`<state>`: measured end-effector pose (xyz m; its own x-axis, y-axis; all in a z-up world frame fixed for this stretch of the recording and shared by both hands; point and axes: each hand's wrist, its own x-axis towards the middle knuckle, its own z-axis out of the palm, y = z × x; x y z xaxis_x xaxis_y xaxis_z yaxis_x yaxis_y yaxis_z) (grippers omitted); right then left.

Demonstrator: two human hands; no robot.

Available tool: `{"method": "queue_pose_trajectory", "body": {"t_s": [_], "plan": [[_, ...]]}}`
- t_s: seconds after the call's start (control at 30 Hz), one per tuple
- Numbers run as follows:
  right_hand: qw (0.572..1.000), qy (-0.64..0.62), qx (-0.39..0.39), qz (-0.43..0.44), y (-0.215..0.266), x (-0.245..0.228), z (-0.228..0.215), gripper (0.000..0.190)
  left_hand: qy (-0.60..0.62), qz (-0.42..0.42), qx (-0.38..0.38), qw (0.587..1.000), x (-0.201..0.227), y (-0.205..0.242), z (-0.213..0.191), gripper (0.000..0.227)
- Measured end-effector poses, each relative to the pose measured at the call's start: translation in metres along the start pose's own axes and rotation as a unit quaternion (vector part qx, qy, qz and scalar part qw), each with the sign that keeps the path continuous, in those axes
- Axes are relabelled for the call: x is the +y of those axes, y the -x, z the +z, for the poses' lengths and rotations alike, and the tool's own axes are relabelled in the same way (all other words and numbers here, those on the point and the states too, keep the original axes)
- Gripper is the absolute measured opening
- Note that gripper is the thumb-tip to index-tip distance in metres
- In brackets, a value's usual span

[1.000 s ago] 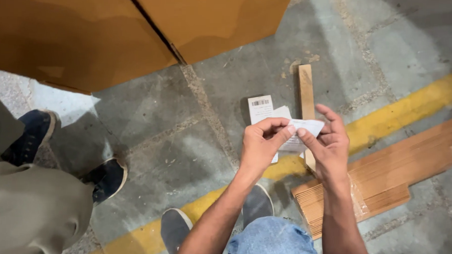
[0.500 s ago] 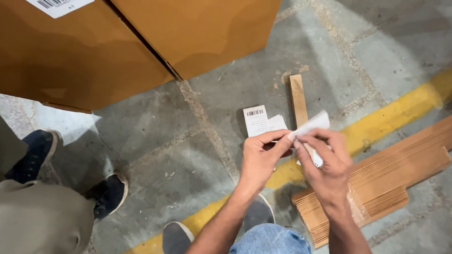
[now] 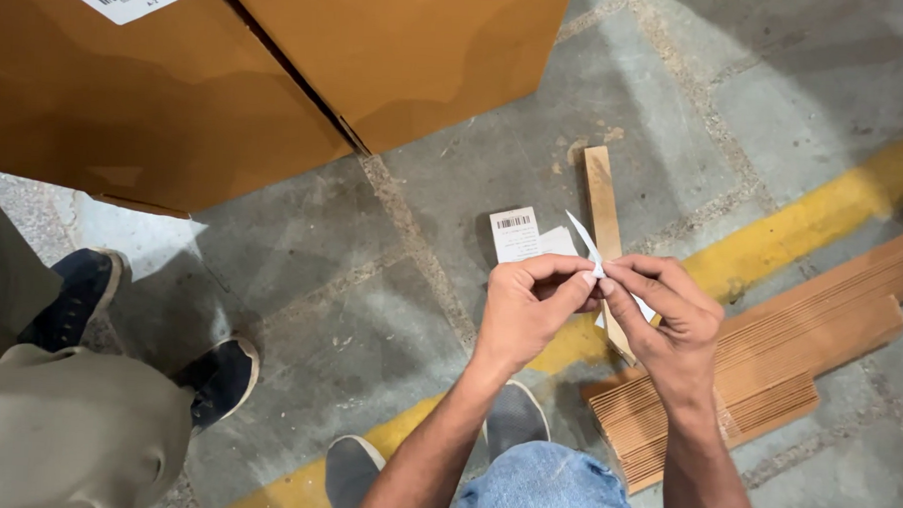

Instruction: Applying and scanning product labels on cardboard boxes in a warehouse.

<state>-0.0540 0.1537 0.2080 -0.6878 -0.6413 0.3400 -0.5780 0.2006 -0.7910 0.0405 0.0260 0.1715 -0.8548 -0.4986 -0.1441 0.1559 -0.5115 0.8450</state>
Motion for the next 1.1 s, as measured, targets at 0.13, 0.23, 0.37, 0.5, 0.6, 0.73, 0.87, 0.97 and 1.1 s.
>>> {"method": "queue_pose_trajectory", "body": {"t_s": [0.13,0.23,0.37,0.5,0.6,0.73,0.87,0.97,1.1], "plan": [[1.000,0.001,0.004,-0.007,-0.002,-0.002,0.000,0.026,-0.057,0.024,0.010,0.998,0.005,0.002,0.004,0.018],[1.000,-0.004,0.013,-0.011,-0.004,-0.002,-0.001,0.025,-0.070,0.042,0.014,0.997,0.008,0.003,0.007,0.018],[1.000,-0.007,0.004,-0.012,-0.005,-0.008,-0.005,0.025,-0.095,0.048,0.022,0.994,0.018,0.006,0.011,0.016],[1.000,0.006,-0.009,-0.023,-0.011,-0.014,-0.012,0.027,-0.105,0.047,0.013,0.993,0.026,0.005,0.012,0.017],[0.999,0.017,-0.017,-0.037,-0.011,-0.019,-0.014,0.027,-0.122,0.063,0.010,0.991,0.033,0.009,0.014,0.016],[0.998,0.028,-0.027,-0.052,-0.008,-0.022,-0.019,0.027,-0.170,0.089,0.021,0.981,0.039,0.015,0.018,0.015],[0.988,0.080,-0.047,-0.123,-0.009,-0.032,-0.030,0.030,-0.277,0.126,0.036,0.952,0.055,0.026,0.025,0.017],[0.976,0.126,-0.058,-0.168,-0.014,-0.048,-0.035,0.031,-0.346,0.171,0.026,0.922,0.073,0.030,0.029,0.018],[0.962,0.196,-0.091,-0.169,-0.012,-0.063,-0.036,0.026,-0.431,0.209,-0.008,0.878,0.084,0.038,0.028,0.019]]}}
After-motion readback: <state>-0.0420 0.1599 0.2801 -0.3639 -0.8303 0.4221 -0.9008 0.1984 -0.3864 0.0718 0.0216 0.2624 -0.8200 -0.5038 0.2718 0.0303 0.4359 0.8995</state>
